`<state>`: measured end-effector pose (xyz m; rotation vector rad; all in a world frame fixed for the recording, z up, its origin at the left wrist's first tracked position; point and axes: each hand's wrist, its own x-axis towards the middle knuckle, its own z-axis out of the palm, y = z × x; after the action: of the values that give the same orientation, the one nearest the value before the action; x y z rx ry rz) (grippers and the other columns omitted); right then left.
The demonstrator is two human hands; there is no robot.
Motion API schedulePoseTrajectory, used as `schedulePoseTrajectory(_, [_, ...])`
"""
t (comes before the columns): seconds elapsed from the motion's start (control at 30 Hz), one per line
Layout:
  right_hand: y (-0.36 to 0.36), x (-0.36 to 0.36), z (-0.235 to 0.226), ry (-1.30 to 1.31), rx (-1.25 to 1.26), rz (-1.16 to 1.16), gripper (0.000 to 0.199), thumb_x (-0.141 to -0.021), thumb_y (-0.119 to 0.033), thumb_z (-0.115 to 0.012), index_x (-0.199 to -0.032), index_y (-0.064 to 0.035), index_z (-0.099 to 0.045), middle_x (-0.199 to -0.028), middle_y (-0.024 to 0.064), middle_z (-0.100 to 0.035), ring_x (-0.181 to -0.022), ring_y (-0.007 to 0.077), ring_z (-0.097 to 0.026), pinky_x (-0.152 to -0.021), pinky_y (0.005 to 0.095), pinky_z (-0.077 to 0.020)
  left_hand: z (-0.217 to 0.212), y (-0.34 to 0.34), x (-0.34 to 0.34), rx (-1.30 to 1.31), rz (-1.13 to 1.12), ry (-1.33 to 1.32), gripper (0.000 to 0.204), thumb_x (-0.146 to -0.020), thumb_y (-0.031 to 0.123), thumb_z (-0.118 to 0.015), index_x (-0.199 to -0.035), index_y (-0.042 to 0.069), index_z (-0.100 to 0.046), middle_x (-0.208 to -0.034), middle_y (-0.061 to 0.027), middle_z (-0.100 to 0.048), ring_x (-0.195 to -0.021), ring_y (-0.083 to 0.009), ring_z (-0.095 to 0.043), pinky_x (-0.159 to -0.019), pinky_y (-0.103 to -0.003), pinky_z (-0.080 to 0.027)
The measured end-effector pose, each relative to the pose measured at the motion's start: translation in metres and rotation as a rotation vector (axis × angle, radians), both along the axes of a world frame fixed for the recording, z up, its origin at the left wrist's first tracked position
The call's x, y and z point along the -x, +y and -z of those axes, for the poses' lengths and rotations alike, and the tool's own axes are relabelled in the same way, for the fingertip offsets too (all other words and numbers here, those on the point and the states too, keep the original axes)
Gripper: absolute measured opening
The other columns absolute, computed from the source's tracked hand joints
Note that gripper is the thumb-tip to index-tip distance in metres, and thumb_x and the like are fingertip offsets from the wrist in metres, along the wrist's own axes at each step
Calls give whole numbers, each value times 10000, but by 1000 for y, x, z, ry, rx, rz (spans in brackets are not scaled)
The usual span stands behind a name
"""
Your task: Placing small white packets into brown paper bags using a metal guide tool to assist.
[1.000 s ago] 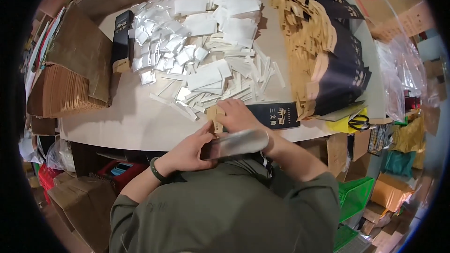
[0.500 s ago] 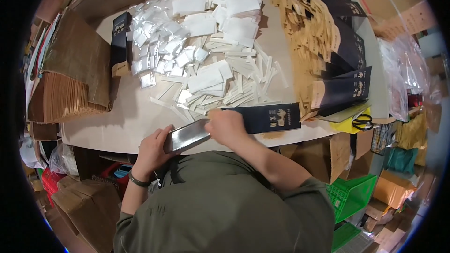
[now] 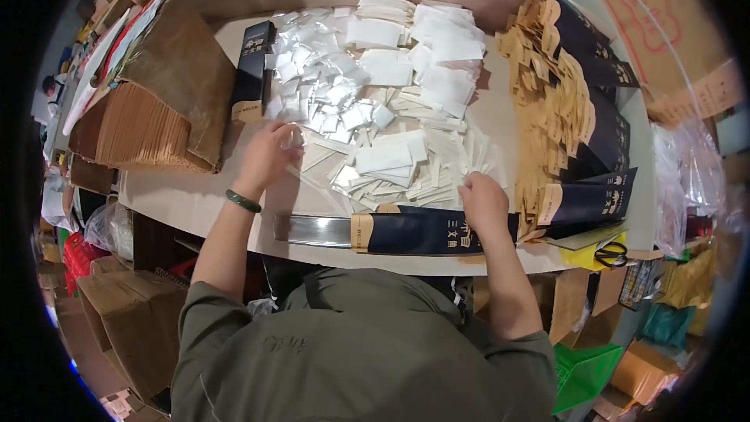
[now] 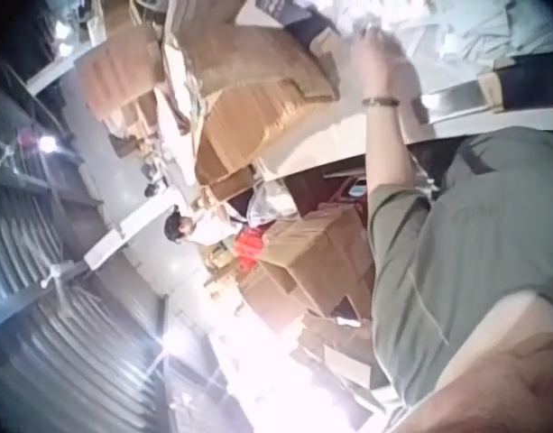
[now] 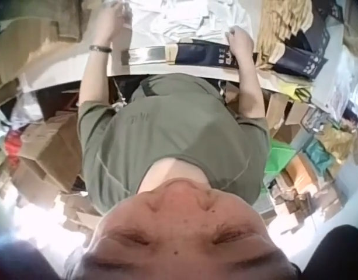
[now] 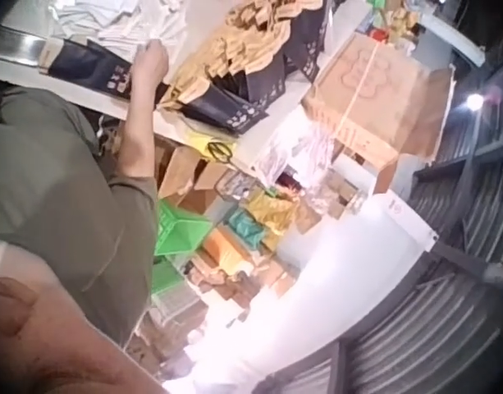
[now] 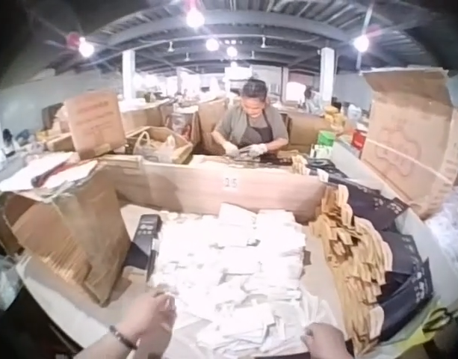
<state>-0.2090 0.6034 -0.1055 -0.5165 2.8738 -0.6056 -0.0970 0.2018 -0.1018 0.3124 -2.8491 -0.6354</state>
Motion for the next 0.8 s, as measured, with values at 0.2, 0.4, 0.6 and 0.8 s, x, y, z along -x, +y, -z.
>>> schedulePoseTrajectory(0.2, [-22,2,-16,80,142,-58,165,-892,-167,-648,-878,-10,-600,-848,188,-645,-824,379,-629,-716,434,-488,1,-4,-12,272,134,12,113,-817,47,-605,-930,46,-600,-971,-121,-637,-918,-361,-625,-739,-445,-507])
schedulePoseTrajectory(0.4, [-89,32,-32,252,205,-625,100,-878,-147,-640,-857,-50,-620,-825,146,-646,-813,347,-633,-713,435,-508,-21,36,-61,-80,163,-83,116,-818,46,-624,-934,59,-617,-872,-132,-629,-813,-349,-632,-688,-427,-502])
schedulePoseTrajectory(0.6, [-133,55,-23,159,-124,-980,68,-787,-98,-612,-770,-48,-654,-788,147,-655,-809,349,-654,-734,456,-536,0,91,-108,-71,159,55,304,-720,99,-777,-998,79,-657,-1012,-116,-646,-949,-337,-622,-788,-391,-518])
schedulePoseTrajectory(0.8, [-136,45,-28,-58,-119,-789,151,-784,-169,-671,-765,-24,-635,-743,146,-648,-686,320,-631,-655,419,-512,-49,-25,-102,217,-122,410,319,-746,47,-782,-1043,83,-671,-1088,-122,-669,-991,-317,-639,-840,-400,-523])
